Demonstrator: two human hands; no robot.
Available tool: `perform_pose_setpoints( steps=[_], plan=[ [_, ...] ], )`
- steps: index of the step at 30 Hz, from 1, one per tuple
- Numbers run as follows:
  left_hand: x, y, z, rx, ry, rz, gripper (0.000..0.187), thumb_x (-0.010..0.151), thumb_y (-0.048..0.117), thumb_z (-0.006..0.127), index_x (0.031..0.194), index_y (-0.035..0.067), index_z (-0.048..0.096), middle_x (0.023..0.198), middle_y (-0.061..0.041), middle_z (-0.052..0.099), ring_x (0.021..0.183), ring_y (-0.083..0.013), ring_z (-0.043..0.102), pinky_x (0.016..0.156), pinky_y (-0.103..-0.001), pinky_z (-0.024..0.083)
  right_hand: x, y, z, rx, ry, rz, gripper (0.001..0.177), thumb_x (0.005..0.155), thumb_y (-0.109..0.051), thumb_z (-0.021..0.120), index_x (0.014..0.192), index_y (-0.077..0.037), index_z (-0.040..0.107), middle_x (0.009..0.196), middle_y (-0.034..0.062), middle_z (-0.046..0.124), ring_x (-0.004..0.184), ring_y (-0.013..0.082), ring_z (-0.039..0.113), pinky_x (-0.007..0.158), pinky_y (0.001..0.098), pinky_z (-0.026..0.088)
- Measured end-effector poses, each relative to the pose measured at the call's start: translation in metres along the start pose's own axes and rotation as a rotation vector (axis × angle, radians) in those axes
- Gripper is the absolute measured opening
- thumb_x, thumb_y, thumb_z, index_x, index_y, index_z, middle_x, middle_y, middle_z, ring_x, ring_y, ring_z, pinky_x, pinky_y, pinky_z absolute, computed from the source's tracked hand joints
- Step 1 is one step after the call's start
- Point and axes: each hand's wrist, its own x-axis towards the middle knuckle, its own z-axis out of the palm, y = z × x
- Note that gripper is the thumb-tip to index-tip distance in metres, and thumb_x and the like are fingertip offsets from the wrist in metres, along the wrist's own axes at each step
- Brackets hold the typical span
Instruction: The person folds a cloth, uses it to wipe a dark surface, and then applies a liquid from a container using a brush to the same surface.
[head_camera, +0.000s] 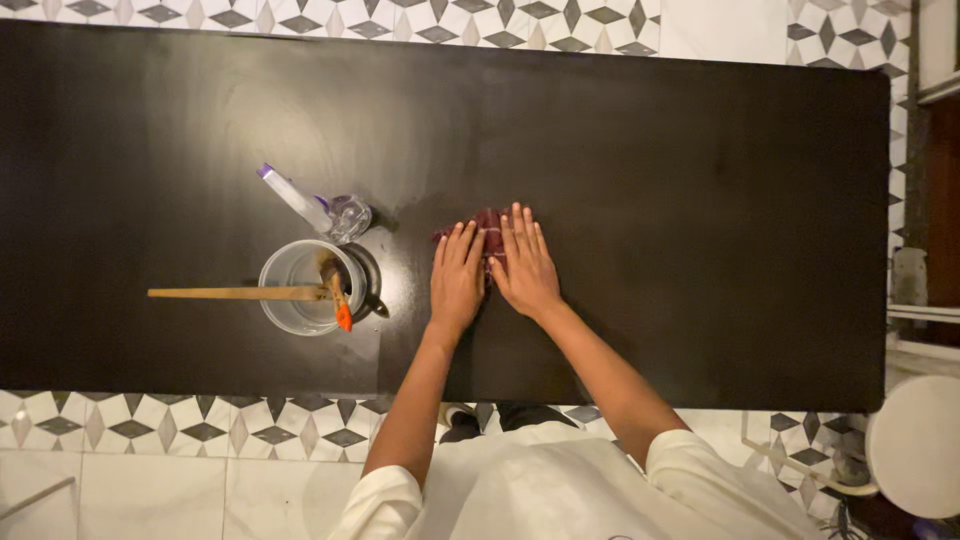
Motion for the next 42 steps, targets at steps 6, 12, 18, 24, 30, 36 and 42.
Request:
perform_pose_setpoints(
  steps=[6,12,18,24,30,36,42],
  plan=[
    [-0.006,0.000,0.007,0.042,-0.030,-0.042,0.052,0.097,0.010,0.058,0.147,-0.005,0.050,0.157,-0.019,0.046,0.150,-0.0348,0.039,0.124,-0.050,0.027,0.009,-0.001,-0.015,0.084,-0.092,-0.130,0.062,0.097,-0.015,0.053,0.153,0.006,0.040,0.167,0.0224,0.030,0.157,0.0372,0.024,0.128,0.0488,0.021],
    [-0.029,0.003,0.005,0.067,0.008,-0.041,0.049,0.097,0.011,0.061,0.142,-0.005,0.054,0.154,-0.019,0.050,0.148,-0.0339,0.042,0.124,-0.049,0.029,-0.009,-0.016,-0.018,0.119,-0.117,-0.159,0.062,0.094,-0.010,0.053,0.153,0.004,0.040,0.167,0.0178,0.032,0.157,0.0348,0.025,0.129,0.0477,0.022],
    [-0.090,0.019,-0.011,0.095,0.044,-0.076,0.048,0.095,0.011,0.063,0.139,-0.006,0.056,0.151,-0.021,0.053,0.145,-0.0346,0.044,0.122,-0.050,0.031,-0.054,-0.045,-0.015,0.161,-0.116,-0.184,0.066,0.095,-0.009,0.054,0.157,0.000,0.036,0.168,0.0155,0.031,0.158,0.0327,0.024,0.129,0.0479,0.021],
    [-0.157,0.033,-0.033,0.071,0.086,-0.103,0.041,0.096,0.008,0.063,0.134,-0.007,0.060,0.145,-0.020,0.058,0.142,-0.0345,0.049,0.122,-0.051,0.033,-0.109,-0.084,-0.012,0.192,-0.201,-0.171,0.065,0.094,-0.009,0.055,0.156,-0.002,0.038,0.168,0.0138,0.031,0.157,0.0322,0.022,0.128,0.0476,0.018],
    [-0.223,0.050,-0.045,-0.011,0.157,-0.070,0.032,0.095,0.006,0.065,0.124,-0.007,0.066,0.136,-0.020,0.064,0.137,-0.0354,0.054,0.118,-0.052,0.038,-0.171,-0.105,-0.012,0.260,-0.226,-0.168,0.061,0.096,-0.008,0.052,0.156,-0.003,0.040,0.167,0.0119,0.032,0.157,0.0306,0.023,0.129,0.0470,0.018],
    [-0.256,0.060,-0.044,-0.036,0.174,-0.017,0.024,0.094,0.005,0.067,0.115,-0.005,0.070,0.129,-0.020,0.069,0.131,-0.0352,0.061,0.117,-0.051,0.042,-0.213,-0.107,-0.017,0.381,-0.189,-0.163,0.053,0.100,-0.006,0.050,0.153,-0.002,0.044,0.166,0.0145,0.037,0.156,0.0332,0.028,0.128,0.0476,0.022],
    [-0.259,0.087,-0.052,-0.091,0.124,0.008,0.021,0.093,0.007,0.069,0.111,-0.004,0.071,0.125,-0.021,0.071,0.126,-0.0345,0.064,0.112,-0.048,0.045,-0.250,-0.101,-0.027,0.489,-0.115,-0.049,0.049,0.099,-0.004,0.049,0.148,0.000,0.050,0.159,0.0142,0.046,0.153,0.0342,0.035,0.125,0.0473,0.029]
  ],
)
